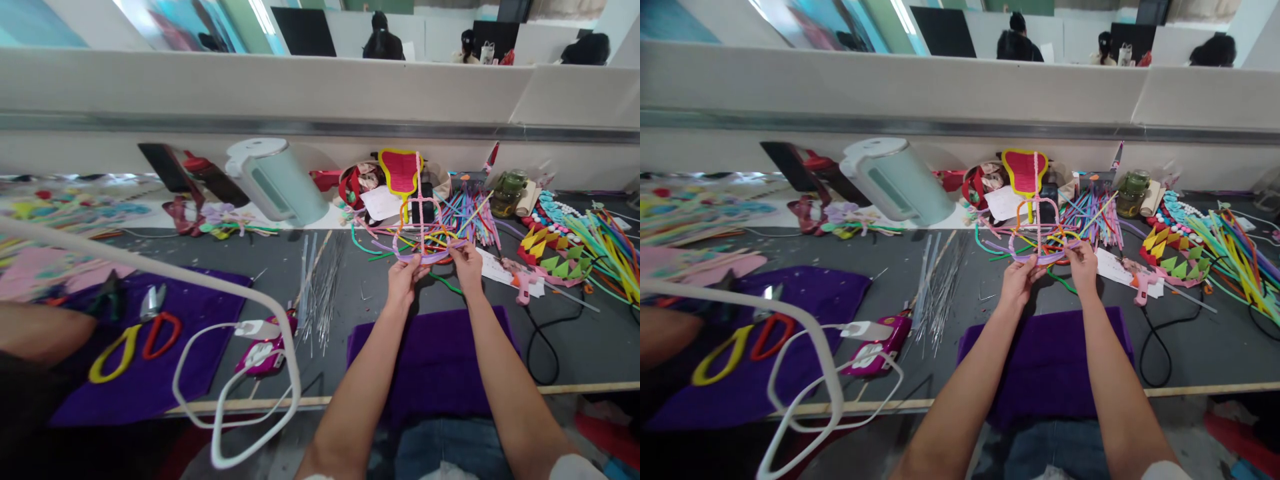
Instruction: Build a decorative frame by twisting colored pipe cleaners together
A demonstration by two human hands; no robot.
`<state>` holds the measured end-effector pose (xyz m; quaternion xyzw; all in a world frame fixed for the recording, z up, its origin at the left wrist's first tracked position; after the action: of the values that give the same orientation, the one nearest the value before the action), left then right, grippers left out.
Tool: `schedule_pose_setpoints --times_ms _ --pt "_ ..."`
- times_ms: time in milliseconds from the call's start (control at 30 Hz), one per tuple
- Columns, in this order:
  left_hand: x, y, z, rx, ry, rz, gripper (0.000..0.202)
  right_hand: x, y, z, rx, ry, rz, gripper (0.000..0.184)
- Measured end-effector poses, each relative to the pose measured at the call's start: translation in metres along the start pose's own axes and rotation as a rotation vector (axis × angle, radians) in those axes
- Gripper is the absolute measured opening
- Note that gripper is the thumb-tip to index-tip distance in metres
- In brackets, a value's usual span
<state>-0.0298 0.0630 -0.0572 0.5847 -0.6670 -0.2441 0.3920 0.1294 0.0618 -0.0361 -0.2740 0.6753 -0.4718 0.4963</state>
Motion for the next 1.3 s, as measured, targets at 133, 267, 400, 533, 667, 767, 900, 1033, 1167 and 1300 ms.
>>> schedule_pose_setpoints --times_ms 133,267,400,533,667,767,900,1033,1167,1300 --pt "0.000 -0.002 0.000 0.014 -0.002 0.003 0.038 0.002 0.005 -0.001 -0.113 0.084 -0.109 0.013" --pt "-0.001 -0.003 0.001 0.016 0.013 0.003 0.036 0.004 0.012 -0.006 -0.343 0.170 -0.299 0.019" --pt "0.000 -0.005 -0.002 0.009 -0.002 0.004 0.032 0.007 0.014 -0.009 -0.506 0.227 -0.441 0.021" --pt "0.002 -0.004 -0.004 -0.011 -0.004 -0.046 0.032 0.008 0.009 -0.010 -0.545 0.214 -0.475 0.019" --pt "0.002 -0.003 -0.004 -0.016 -0.002 -0.079 0.034 0.009 0.007 -0.009 -0.511 0.216 -0.483 0.018" --pt "0.002 -0.005 -0.002 0.000 0.003 -0.060 0.034 0.008 0.010 -0.009 -0.538 0.237 -0.487 0.017" --pt "0.000 -0.012 -0.002 0.037 -0.039 0.018 0.032 0.008 0.018 -0.007 -0.622 0.274 -0.513 0.015" --pt "-0.001 -0.015 -0.001 0.038 -0.038 0.034 0.030 0.008 0.020 -0.006 -0.671 0.224 -0.567 0.017" --pt "-0.001 -0.014 0.001 0.043 -0.036 0.039 0.029 0.006 0.023 -0.004 -0.665 0.157 -0.593 0.018" --pt "-0.003 -0.016 0.001 0.025 -0.053 0.067 0.030 0.004 0.028 -0.001 -0.618 0.155 -0.592 0.018"
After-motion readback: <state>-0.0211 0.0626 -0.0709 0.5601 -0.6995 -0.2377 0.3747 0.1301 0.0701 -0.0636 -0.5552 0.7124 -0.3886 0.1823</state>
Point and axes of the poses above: each hand's wrist, its own x-axis away from the middle knuckle, its own z-axis out of the back of the hand, y = z × x, the point moved 3 cm from there along -x, towards the middle knuckle, and after that the axes turned 1 degree about -y, right-handed, at the moved point
